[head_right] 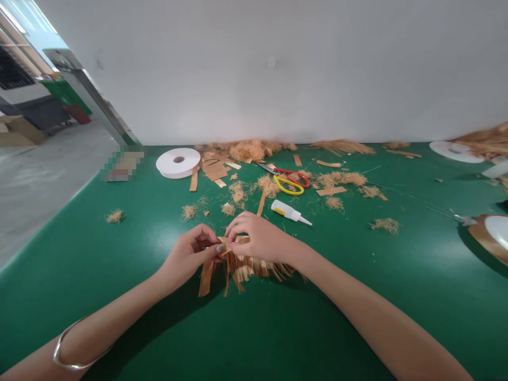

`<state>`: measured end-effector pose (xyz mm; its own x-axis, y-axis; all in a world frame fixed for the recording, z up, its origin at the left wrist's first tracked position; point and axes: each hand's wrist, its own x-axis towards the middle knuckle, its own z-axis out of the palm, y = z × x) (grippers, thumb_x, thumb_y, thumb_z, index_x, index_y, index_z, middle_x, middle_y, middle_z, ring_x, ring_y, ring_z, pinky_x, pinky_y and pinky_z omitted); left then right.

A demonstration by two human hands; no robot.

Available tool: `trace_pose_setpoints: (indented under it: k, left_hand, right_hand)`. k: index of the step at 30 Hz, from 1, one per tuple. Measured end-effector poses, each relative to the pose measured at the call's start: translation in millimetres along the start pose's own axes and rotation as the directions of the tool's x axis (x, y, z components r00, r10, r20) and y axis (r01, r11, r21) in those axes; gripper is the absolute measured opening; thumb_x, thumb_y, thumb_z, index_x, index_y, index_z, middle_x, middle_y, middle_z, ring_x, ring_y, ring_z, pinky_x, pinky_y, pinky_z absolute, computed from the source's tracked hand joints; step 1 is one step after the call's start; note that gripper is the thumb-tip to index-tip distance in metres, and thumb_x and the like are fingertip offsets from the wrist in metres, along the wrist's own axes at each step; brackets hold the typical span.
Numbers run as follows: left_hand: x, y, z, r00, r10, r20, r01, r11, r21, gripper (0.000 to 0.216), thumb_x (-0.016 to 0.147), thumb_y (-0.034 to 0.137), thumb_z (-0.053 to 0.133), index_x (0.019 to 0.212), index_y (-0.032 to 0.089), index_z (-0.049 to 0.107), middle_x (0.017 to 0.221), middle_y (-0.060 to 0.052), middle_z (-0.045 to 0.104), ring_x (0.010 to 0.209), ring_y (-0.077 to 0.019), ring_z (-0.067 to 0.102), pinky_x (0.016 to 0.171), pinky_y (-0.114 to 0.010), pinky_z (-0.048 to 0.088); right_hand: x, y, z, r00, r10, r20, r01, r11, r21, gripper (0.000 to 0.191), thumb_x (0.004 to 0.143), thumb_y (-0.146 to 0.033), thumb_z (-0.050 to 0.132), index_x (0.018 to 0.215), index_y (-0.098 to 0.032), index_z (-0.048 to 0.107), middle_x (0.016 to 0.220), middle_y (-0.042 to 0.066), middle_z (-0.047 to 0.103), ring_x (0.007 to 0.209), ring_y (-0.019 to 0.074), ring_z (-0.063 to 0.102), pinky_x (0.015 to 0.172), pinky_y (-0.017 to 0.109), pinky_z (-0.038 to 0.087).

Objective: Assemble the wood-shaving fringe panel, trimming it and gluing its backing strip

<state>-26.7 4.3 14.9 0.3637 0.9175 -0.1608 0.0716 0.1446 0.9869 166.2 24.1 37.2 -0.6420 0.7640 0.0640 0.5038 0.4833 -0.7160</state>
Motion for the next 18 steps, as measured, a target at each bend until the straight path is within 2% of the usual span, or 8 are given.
trace_pose_setpoints:
  k: [4,8,13,18]
  left_hand:
    - [-0.1,1.4,0.1,1.0,-0.005,0.021,0.005,1.0,0.023,0.025,0.07,0.028,0.07,0.075,0.017,0.048,0.071,0.001,0.064,0.064,-0.012,0.063,0.065,-0.027,0.053]
    - [1.1,-0.4,-0.2,0.999,-0.018,0.029,0.016,0.998,0.065,0.024,0.068,0.025,0.071,0.076,0.017,0.049,0.068,0.001,0.064,0.063,-0.0125,0.063,0.063,-0.027,0.052]
    - [2.6,-4.3,-1.2,0.999,-0.03,0.019,0.03,0.999,0.04,0.024,0.069,0.027,0.07,0.075,0.017,0.049,0.067,0.001,0.064,0.063,-0.0125,0.064,0.062,-0.025,0.052]
    - [2.3,-4.9,-2.1,0.999,-0.015,0.045,0.014,1.0,0.022,0.021,0.072,0.028,0.068,0.077,0.017,0.051,0.066,0.001,0.063,0.062,-0.0114,0.063,0.061,-0.024,0.051]
  right_hand:
    - [0.6,2.0,-0.3,0.999,0.041,0.021,-0.042,0.997,0.059,0.011,0.078,-0.022,0.056,0.071,-0.02,0.063,0.097,0.006,0.065,0.099,0.02,0.053,0.089,0.037,0.038]
    - [-0.3,4.8,-1.7,0.996,0.078,0.03,-0.082,0.989,0.127,0.012,0.079,-0.025,0.055,0.072,-0.02,0.063,0.096,0.005,0.064,0.098,0.0201,0.053,0.087,0.035,0.039]
    - [-1.6,5.6,-2.8,0.988,0.135,0.078,-0.149,0.967,0.208,0.015,0.081,-0.028,0.052,0.075,-0.019,0.062,0.096,0.006,0.062,0.094,0.0198,0.054,0.084,0.034,0.04]
    - [-0.3,4.1,-2.2,0.975,0.192,0.11,-0.212,0.954,0.21,0.016,0.081,-0.03,0.051,0.076,-0.018,0.06,0.089,0.005,0.06,0.087,0.0181,0.054,0.078,0.031,0.04]
